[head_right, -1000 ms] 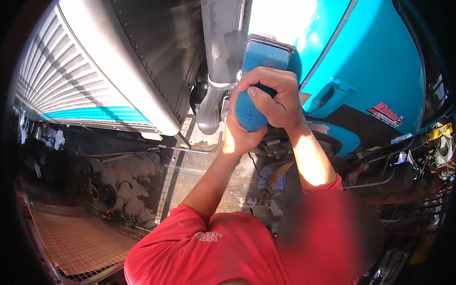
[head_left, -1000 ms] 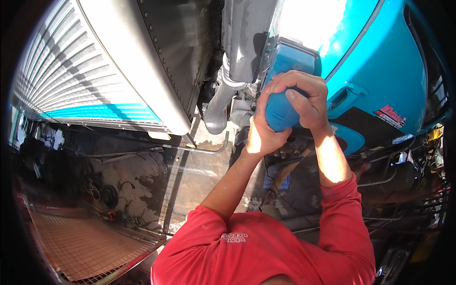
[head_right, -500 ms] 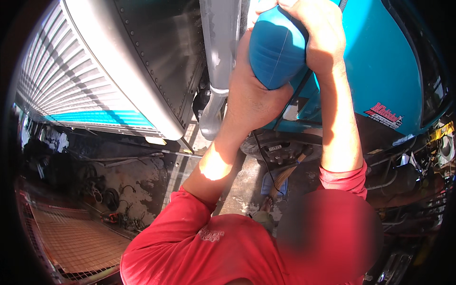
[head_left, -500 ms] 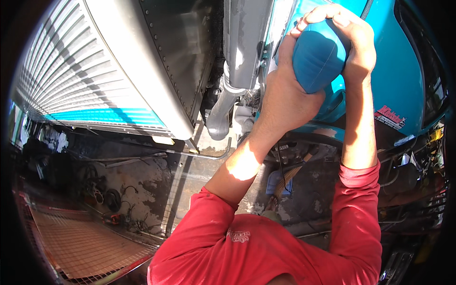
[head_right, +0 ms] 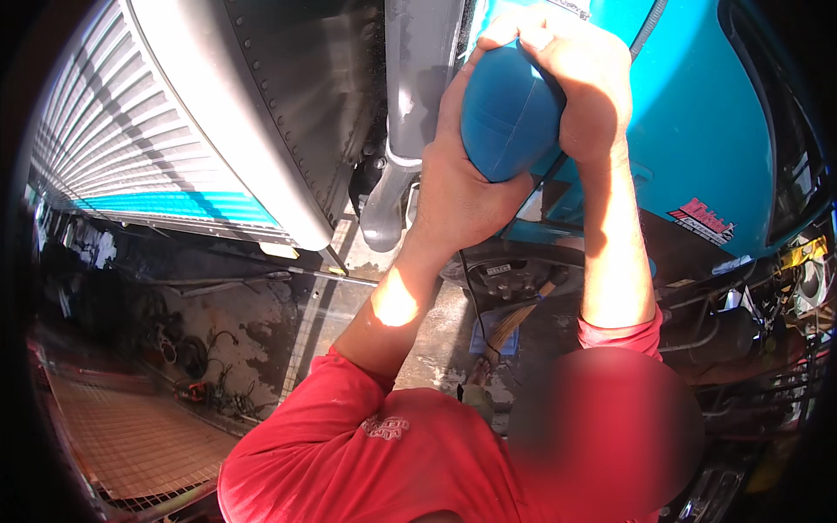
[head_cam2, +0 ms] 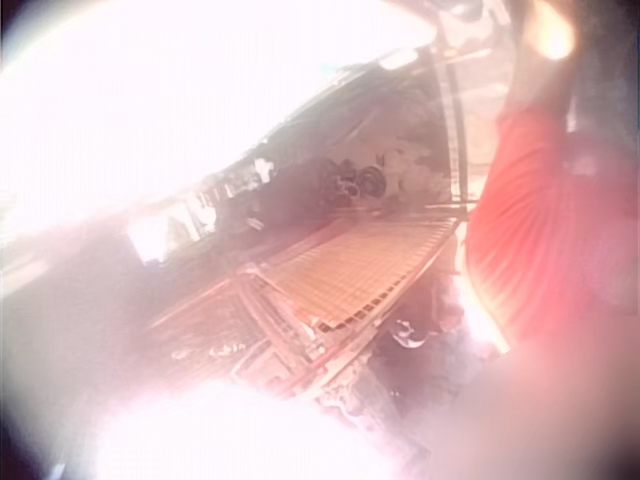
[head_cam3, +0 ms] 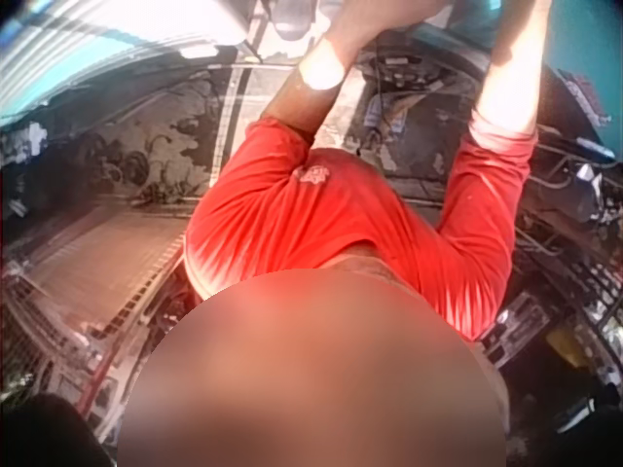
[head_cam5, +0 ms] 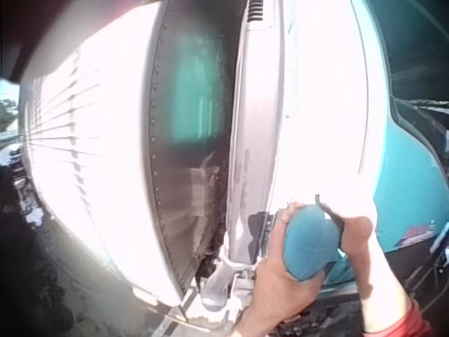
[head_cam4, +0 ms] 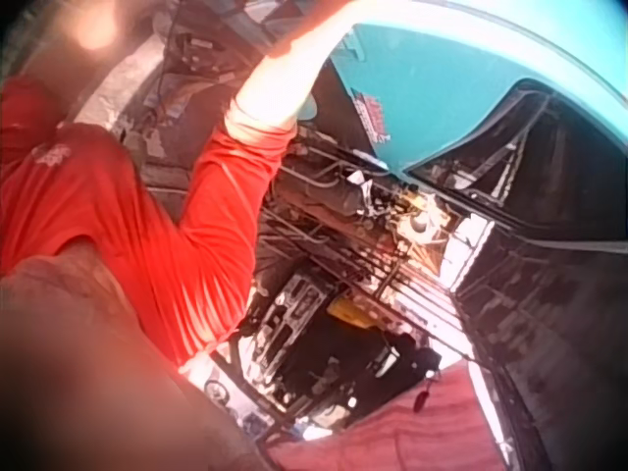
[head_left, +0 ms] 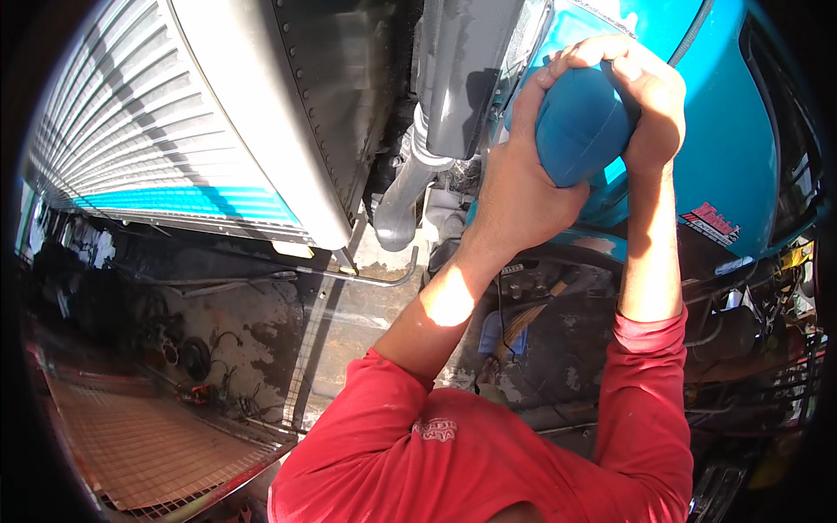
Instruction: The person uses a blue electric sander to smooth the teal body panel of a large vehicle. They move the sander along the side and wheel arch, briefly open the driver's door, then resume sanding the same area.
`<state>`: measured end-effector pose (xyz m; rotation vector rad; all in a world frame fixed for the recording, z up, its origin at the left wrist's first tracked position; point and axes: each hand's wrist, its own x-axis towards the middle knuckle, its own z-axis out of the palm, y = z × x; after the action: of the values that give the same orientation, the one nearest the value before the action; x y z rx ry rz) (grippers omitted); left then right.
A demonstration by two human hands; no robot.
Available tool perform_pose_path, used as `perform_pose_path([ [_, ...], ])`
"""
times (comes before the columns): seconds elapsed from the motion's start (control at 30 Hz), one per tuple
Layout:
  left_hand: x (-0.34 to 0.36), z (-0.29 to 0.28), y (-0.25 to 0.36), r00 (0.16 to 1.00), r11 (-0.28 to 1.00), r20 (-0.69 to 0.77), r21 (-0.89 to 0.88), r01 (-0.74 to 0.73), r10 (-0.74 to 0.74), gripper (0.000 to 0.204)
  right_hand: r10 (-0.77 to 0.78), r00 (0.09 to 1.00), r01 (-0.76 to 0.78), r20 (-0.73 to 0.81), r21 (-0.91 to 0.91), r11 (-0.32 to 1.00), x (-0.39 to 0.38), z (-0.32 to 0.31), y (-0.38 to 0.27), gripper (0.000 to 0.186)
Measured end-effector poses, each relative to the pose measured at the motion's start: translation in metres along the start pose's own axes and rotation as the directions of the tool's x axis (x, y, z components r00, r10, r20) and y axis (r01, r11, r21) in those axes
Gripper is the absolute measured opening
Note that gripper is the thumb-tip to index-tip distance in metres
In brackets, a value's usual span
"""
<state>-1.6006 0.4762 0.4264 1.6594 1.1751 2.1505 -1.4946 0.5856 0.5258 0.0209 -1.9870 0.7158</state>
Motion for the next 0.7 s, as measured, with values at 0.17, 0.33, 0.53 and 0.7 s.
perform_pose_path([
  [0.17, -0.015, -0.001, -0.015, 0.997, 0.996, 0.024, -0.037, 0.076, -0.075, 0.105, 0.230, 0.973, -0.229, 0.017, 0.198, 0.953, -0.022, 0.015, -0.004, 0.025],
  [0.33, -0.037, -0.006, -0.030, 0.990, 0.988, 0.025, -0.062, 0.138, -0.137, 0.105, 0.126, 0.991, -0.134, 0.056, 0.195, 0.972, -0.040, 0.030, 0.007, 0.026],
  [0.53, -0.060, -0.006, -0.050, 0.990, 0.991, 0.045, -0.025, 0.132, -0.131, 0.105, 0.031, 0.998, -0.037, 0.062, 0.097, 0.995, -0.061, 0.036, 0.022, 0.024],
  [0.7, -0.081, 0.000, -0.068, 0.991, 0.992, -0.050, -0.019, 0.126, -0.127, 0.095, -0.011, 0.997, 0.005, 0.080, 0.080, 0.997, -0.079, 0.049, 0.031, 0.020],
])
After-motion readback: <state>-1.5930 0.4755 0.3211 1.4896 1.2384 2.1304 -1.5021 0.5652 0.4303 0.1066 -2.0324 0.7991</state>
